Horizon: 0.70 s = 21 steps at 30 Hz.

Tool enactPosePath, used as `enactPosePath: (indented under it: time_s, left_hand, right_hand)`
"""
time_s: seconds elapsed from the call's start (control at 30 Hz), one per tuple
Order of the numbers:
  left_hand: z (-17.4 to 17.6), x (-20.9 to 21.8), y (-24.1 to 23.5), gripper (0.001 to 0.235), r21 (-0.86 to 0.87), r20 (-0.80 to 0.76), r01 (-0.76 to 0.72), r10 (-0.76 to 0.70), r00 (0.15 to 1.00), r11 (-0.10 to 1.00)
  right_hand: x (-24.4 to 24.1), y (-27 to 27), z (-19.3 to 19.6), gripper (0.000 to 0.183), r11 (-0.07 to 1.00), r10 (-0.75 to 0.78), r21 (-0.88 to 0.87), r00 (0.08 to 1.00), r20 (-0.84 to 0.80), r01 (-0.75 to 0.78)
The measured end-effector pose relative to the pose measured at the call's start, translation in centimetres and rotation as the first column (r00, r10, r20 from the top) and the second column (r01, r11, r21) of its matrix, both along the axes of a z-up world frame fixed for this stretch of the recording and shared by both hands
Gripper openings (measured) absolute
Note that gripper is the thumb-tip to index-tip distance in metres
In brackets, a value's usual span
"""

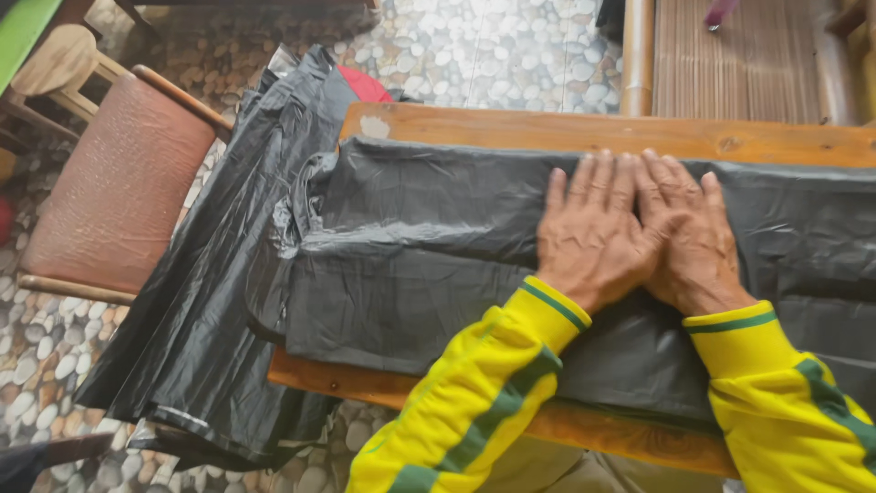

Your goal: The person uses a feather duster to clean the surface of a black plastic sheet laid out on a wooden table. They smooth the plastic with their hands and brush it repeatedly to remove dust or debris.

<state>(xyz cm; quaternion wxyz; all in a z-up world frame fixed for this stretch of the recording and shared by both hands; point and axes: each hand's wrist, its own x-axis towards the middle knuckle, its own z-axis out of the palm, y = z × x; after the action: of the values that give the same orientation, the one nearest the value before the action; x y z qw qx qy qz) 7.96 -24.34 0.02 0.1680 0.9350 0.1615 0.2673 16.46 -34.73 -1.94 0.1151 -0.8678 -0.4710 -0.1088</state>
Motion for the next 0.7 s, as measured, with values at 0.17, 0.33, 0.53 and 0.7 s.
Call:
enactPosePath:
  time_s: [0.17, 0.33, 0.53, 0.7]
  left_hand:
    - [-0.3, -3.2, 8.4, 0.089, 0.132, -0.206, -0.166, 0.191, 0.960, 0.977]
    - [0.3, -7.0, 16.4, 0.091, 0.102, -0.473, -0.294, 0.306, 0.826, 0.950]
    - [-0.6, -9.0, 20.1, 0.083, 0.155, -0.366, -0.313, 0.349, 0.863, 0.937]
    - [-1.0, -9.2, 19.8, 0.081, 0.191, -0.263, -0.327, 0.369, 0.892, 0.926]
  right_hand:
    - [-1.9, 1.4, 3.1, 0.071, 0.999, -0.043, 0.004, 0.997, -0.057, 0.044]
    - [-1.7, 1.2, 3.0, 0.073, 0.997, -0.077, -0.038, 0.991, -0.110, 0.074]
    - [-1.7, 1.2, 2.9, 0.072, 0.997, -0.075, -0.036, 0.993, -0.092, 0.072]
    - [-1.8, 1.4, 3.0, 0.070, 0.997, -0.068, -0.043, 0.992, -0.106, 0.064]
